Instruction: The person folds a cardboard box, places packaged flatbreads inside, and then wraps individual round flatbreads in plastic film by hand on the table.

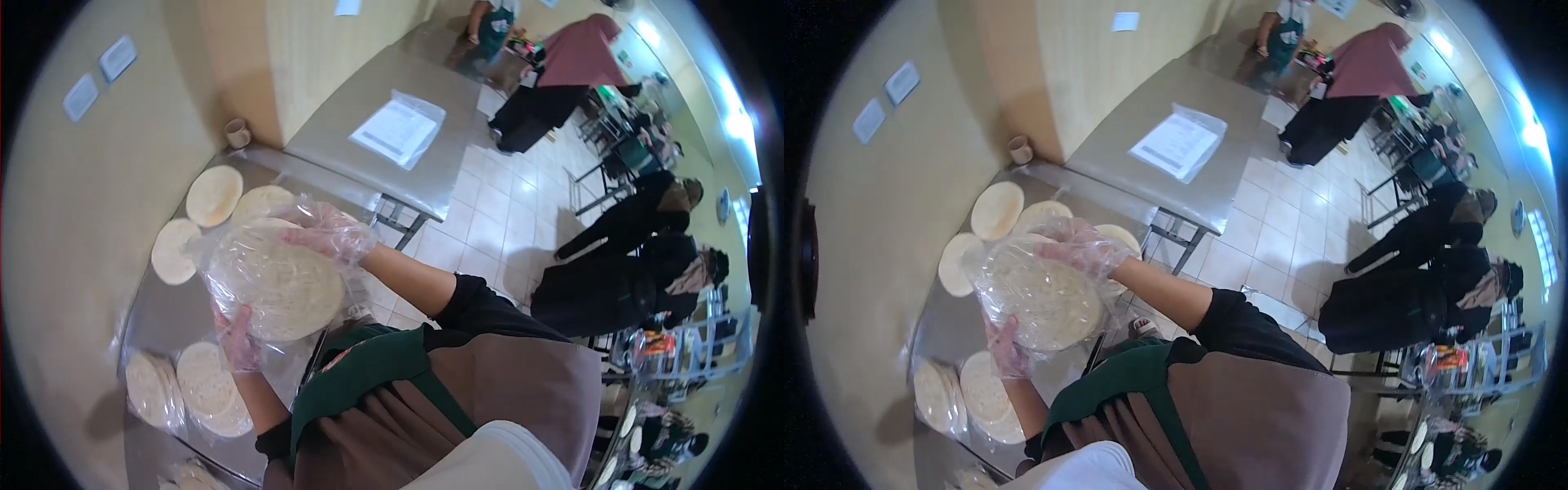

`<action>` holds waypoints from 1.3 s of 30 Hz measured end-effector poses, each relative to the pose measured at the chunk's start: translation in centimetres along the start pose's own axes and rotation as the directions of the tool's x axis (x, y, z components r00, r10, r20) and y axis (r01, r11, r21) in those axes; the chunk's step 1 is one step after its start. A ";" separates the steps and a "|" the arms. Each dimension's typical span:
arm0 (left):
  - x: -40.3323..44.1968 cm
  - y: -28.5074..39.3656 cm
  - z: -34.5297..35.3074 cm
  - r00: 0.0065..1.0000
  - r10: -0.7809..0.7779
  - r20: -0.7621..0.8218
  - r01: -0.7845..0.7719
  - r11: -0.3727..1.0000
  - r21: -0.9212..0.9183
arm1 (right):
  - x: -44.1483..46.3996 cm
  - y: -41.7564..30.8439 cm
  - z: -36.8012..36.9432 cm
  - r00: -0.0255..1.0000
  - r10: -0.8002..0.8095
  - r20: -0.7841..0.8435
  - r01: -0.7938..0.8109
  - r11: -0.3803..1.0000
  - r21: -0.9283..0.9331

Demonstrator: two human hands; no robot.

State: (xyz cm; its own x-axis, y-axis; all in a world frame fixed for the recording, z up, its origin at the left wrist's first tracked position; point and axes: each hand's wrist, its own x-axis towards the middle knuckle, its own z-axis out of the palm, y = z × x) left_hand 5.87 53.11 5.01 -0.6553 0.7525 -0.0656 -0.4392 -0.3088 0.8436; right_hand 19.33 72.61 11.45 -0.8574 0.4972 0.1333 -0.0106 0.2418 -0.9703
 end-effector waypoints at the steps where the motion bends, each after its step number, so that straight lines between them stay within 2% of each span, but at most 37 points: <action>1: 0.2 -0.4 1.0 0.999 0.011 -0.038 -0.010 0.999 0.034 | -0.8 -1.7 -0.9 0.998 0.050 -0.043 -0.049 0.999 0.022; 4: 1.1 -1.3 3.1 0.996 0.017 0.089 -0.016 1.000 -0.008 | -1.9 -1.8 -3.8 0.979 0.139 -0.146 -0.146 0.989 -0.038; 5: 1.8 -1.3 3.6 0.994 0.012 0.106 -0.011 1.000 -0.008 | -2.5 -2.1 -4.5 0.977 0.137 -0.164 -0.145 0.989 -0.040; 7: 3.7 -0.7 4.5 0.947 0.049 0.317 -0.017 0.995 -0.103 | -3.8 -3.2 -5.7 0.985 0.058 -0.162 -0.068 0.996 -0.057; 8: 4.6 -0.4 5.2 0.943 0.046 0.331 -0.012 0.994 -0.105 | -4.3 -3.0 -6.3 0.983 0.056 -0.176 -0.067 0.996 -0.061; 10: 6.2 0.3 6.9 0.928 0.187 0.321 -0.238 0.963 0.127 | -5.0 -2.3 -7.4 0.991 -0.009 -0.134 -0.030 0.957 -0.290; 14: 8.5 0.4 9.0 0.877 0.184 0.443 -0.315 0.918 0.242 | -6.7 -2.8 -9.9 0.988 0.072 -0.138 -0.111 0.946 -0.303; 16: 10.5 -0.9 8.6 0.876 0.088 0.474 -0.330 0.826 0.457 | -7.3 -2.7 -11.5 0.983 0.062 -0.173 -0.111 0.950 -0.292; 17: 10.2 -1.1 10.0 0.872 0.082 0.482 -0.330 0.826 0.456 | -7.5 -2.4 -12.2 0.981 0.062 -0.184 -0.115 0.950 -0.290; 19: 8.9 -1.3 13.1 0.859 0.294 0.420 -0.480 0.748 0.458 | -7.9 -1.2 -13.5 0.962 0.121 -0.244 -0.184 0.950 -0.253; 20: 9.0 -1.7 13.6 0.858 0.289 0.424 -0.478 0.750 0.457 | -8.1 -0.9 -14.0 0.960 0.124 -0.250 -0.188 0.950 -0.251; 22: 8.9 -2.5 14.6 0.737 0.451 0.504 -0.649 0.682 0.338 | -8.6 -0.4 -14.6 0.949 0.051 -0.310 -0.115 0.974 -0.193; 23: 8.7 -2.8 15.3 0.735 0.449 0.508 -0.648 0.684 0.334 | -9.0 -0.6 -15.0 0.947 0.052 -0.316 -0.118 0.974 -0.194; 25: 8.4 -3.3 16.6 0.626 0.587 0.514 -0.741 0.653 0.157 | -9.7 -1.2 -15.7 0.945 0.061 -0.322 -0.117 0.981 -0.156; 26: 8.5 -3.4 16.8 0.620 0.588 0.520 -0.743 0.653 0.147 | -10.1 -1.0 -16.1 0.942 0.056 -0.332 -0.115 0.980 -0.161; 28: 8.8 -3.7 16.8 0.621 0.561 0.548 -0.779 0.522 0.348 | -10.8 -0.5 -16.5 0.921 0.120 -0.371 -0.153 0.986 -0.062; 29: 8.8 -3.8 17.3 0.615 0.563 0.552 -0.783 0.523 0.338 | -11.4 -1.5 -16.4 0.918 0.115 -0.379 -0.151 0.986 -0.068; 31: 8.8 -4.1 18.4 0.569 0.600 0.562 -0.776 0.618 0.126 | -12.8 -4.3 -15.9 0.861 0.272 -0.429 -0.272 0.960 0.061; 35: 8.3 -4.1 20.8 0.521 0.605 0.601 -0.784 0.619 0.056 | -15.2 -3.3 -15.3 0.797 0.316 -0.515 -0.321 0.943 0.082; 37: 8.1 -4.0 21.7 0.334 0.624 0.707 -0.795 0.590 -0.145 | -16.8 -3.4 -14.5 0.745 0.308 -0.591 -0.290 0.948 0.129; 38: 7.6 -3.8 22.0 0.332 0.631 0.702 -0.795 0.588 -0.152 | -17.5 -2.9 -14.2 0.745 0.303 -0.594 -0.291 0.949 0.120; 39: 6.9 -3.3 22.3 0.327 0.577 0.749 -0.769 0.622 -0.143 | -18.3 -2.2 -13.9 0.699 0.341 -0.628 -0.294 0.938 0.182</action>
State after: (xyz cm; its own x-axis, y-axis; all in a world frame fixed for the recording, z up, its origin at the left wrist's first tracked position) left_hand 16.54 72.30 13.64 -0.0075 0.5035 0.8640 0.1428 -0.8546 0.4992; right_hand 42.19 74.61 13.96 -0.2801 0.9535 -0.1110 0.1489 -0.0710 -0.9863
